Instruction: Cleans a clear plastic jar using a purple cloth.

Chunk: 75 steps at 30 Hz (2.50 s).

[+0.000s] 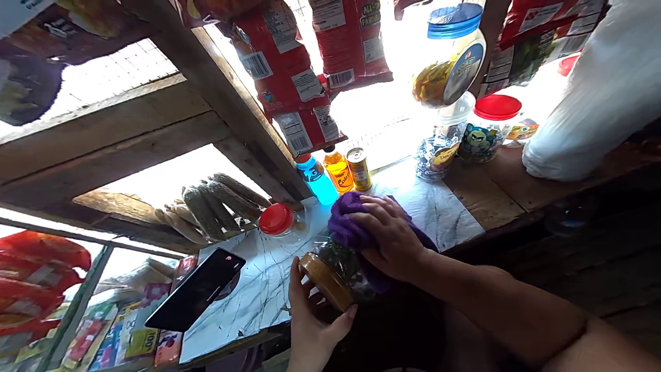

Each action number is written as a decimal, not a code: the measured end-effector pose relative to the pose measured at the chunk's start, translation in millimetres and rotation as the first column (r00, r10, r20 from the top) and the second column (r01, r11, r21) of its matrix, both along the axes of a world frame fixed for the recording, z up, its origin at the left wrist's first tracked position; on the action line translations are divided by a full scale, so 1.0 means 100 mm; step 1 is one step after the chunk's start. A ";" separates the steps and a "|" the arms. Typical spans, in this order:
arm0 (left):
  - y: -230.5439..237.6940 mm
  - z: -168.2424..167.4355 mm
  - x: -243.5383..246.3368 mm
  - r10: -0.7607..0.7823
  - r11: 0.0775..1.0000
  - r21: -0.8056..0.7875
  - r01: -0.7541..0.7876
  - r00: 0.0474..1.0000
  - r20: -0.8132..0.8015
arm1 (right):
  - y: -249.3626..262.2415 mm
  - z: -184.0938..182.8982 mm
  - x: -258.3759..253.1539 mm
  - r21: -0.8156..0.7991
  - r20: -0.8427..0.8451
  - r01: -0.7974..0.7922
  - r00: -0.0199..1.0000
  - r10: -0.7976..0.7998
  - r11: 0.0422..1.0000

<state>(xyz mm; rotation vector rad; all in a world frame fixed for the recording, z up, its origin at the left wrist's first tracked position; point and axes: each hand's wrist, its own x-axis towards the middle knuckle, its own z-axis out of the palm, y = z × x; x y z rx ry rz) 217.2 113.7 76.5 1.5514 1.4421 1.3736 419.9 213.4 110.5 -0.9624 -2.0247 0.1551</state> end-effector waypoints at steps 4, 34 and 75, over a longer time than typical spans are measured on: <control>0.05 0.06 -0.03 0.042 0.999 -0.031 -0.042 0.999 0.008 | -0.19 -0.08 -0.19 0.064 -0.007 -0.142 0.990 0.142 0.988; -0.09 -0.10 -0.07 0.075 0.978 0.207 0.015 0.905 -0.419 | -0.27 0.16 -0.18 0.085 0.005 -0.133 0.991 0.133 0.987; 0.02 -0.02 -0.05 0.090 0.996 0.004 -0.090 0.995 -0.051 | -0.12 0.11 0.01 -0.104 0.071 -0.107 0.991 0.114 0.989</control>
